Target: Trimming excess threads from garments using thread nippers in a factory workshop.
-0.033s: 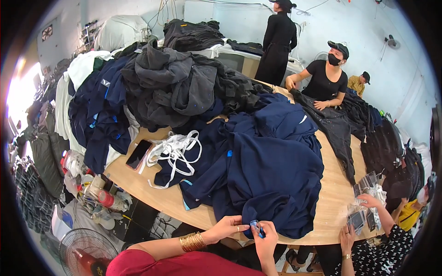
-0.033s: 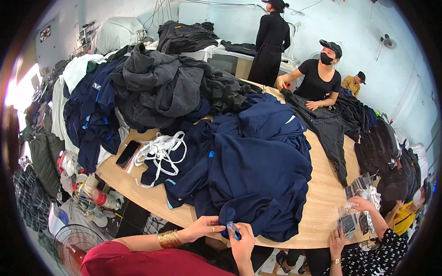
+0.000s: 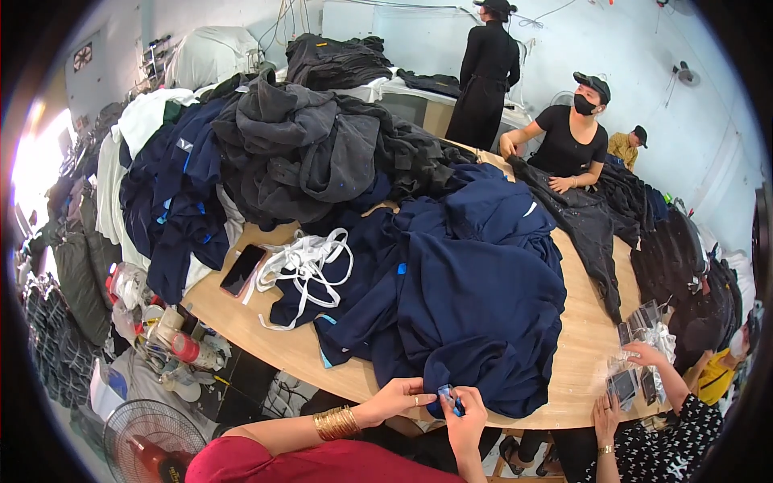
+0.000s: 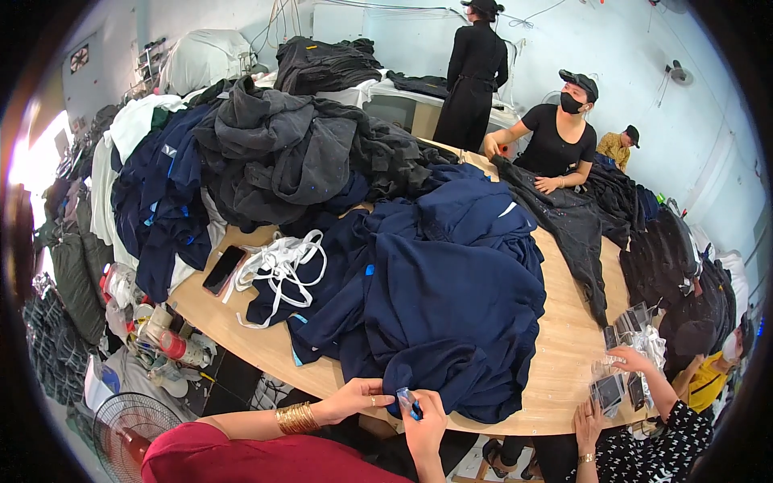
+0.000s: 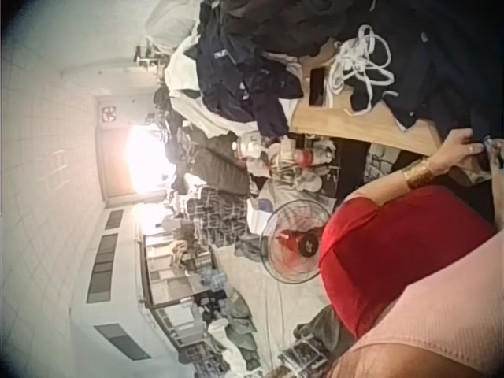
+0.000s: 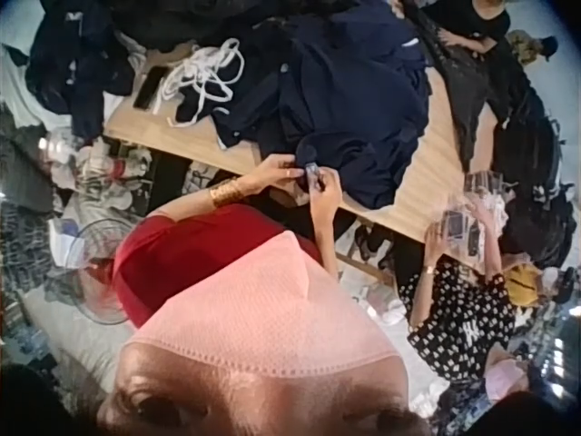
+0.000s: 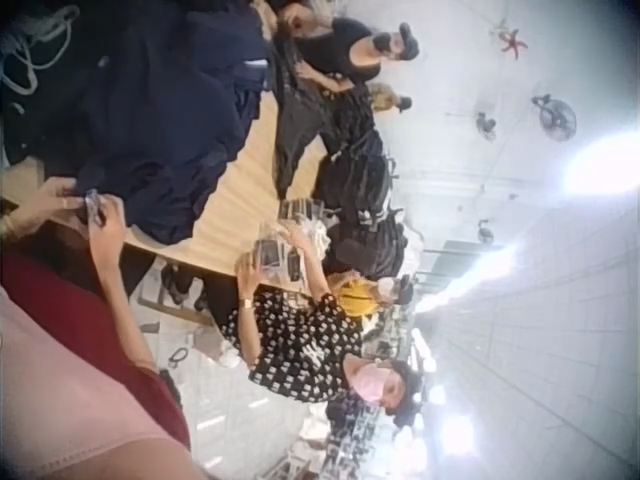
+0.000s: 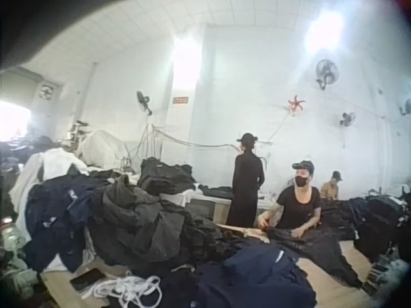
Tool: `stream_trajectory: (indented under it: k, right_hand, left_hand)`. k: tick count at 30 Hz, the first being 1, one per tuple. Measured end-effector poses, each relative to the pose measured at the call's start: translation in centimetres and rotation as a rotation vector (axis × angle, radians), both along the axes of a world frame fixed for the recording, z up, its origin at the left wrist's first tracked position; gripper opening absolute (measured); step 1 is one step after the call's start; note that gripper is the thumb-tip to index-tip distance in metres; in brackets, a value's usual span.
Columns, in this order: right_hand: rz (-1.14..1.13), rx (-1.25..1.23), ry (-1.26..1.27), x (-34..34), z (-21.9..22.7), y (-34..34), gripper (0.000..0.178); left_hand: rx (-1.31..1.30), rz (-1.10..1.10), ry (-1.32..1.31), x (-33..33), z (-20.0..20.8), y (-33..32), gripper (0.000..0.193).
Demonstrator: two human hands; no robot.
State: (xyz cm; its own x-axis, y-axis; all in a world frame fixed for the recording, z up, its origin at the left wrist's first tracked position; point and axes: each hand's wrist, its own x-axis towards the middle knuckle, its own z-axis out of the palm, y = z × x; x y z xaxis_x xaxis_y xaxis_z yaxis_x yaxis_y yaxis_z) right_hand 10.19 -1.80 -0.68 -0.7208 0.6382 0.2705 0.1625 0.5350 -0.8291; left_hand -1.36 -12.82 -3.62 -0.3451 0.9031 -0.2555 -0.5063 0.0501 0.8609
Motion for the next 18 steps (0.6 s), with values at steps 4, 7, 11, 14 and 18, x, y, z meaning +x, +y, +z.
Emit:
stream_trajectory:
  k: [4,7,11,14,18]
  right_hand:
    - [-0.009,0.023,0.012,0.03,0.04,0.25,0.014]
    - [-0.015,0.016,0.013,0.07,-0.08,0.23,0.015]
    - [-0.014,0.011,0.011,0.03,-0.08,0.17,0.014]
    - [-0.01,0.027,0.028,0.02,-0.19,0.16,0.014]
    - [-0.016,0.005,0.012,0.19,-0.17,0.09,0.015]
  left_hand:
    - [0.02,0.005,0.021,0.1,0.14,0.11,0.025]
    - [0.008,0.015,0.037,0.06,-0.28,0.06,0.024]
    - [-0.013,0.034,0.021,0.07,-0.08,-0.05,0.022]
    - [-0.018,0.051,0.025,0.14,-0.37,-0.08,0.022]
    - [0.007,0.057,-0.004,0.24,0.07,-0.04,0.022]
